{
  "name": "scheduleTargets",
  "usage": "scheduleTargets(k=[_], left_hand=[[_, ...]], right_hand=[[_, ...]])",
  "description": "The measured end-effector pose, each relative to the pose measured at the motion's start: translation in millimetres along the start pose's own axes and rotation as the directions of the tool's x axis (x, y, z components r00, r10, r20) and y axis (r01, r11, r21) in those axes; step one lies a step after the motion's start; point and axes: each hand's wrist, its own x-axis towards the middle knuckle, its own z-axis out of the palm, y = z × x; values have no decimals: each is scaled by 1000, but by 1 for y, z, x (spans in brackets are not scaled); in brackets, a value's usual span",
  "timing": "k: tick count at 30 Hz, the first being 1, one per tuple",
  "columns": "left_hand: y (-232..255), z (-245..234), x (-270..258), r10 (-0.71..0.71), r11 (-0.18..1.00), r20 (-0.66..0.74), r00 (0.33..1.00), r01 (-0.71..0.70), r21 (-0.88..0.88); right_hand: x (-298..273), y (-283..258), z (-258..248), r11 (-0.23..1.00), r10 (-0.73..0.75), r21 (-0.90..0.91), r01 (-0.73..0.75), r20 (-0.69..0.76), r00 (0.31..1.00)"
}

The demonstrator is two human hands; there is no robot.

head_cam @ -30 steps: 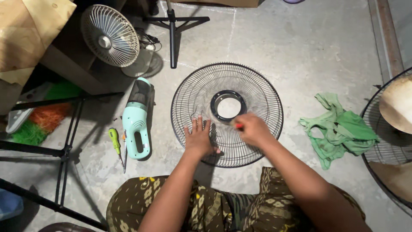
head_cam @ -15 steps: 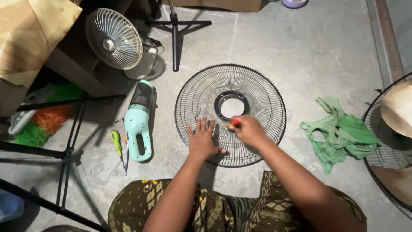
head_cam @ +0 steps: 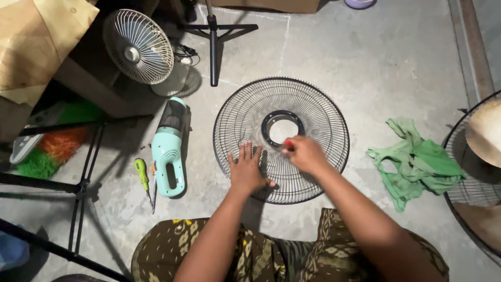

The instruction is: The person sits on the floor and uses a brush to clean the metal fan cage, then wipes it with a green cloth. The person holds the cage steady with one hand while brushing and wiping with the other.

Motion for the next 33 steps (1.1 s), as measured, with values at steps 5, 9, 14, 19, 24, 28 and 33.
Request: scheduleTargets(k=[5,9,14,19,24,28,33], left_hand=[[0,6,-3,-11,1000,-6,1000,11,-17],[-1,4,-3,-9,999,-7,1000,9,-36],[1,5,-3,-21,999,-1,1000,21,-36],[0,6,-1,-20,1000,32,999,21,-13],[1,6,3,-29,1000,32,999,29,0],[0,10,2,-26,1000,18,999,26,14],[-3,9,1,-14,1000,22,1000,14,-3]], right_hand=[[4,-2,25,867,256,438,-239,21,967],[5,25,-19,927,376,76,-368,-214,902],[-13,8,-1,957,-248,-213,199,-236,940],[-18,-36,22,988,2,155,6,-51,999],[-5,-7,-10,953,285,139,-268,-122,951],[-7,-12,10,872,215,465,-154,-82,973],[5,-7,-4,903,254,300,-307,202,946]])
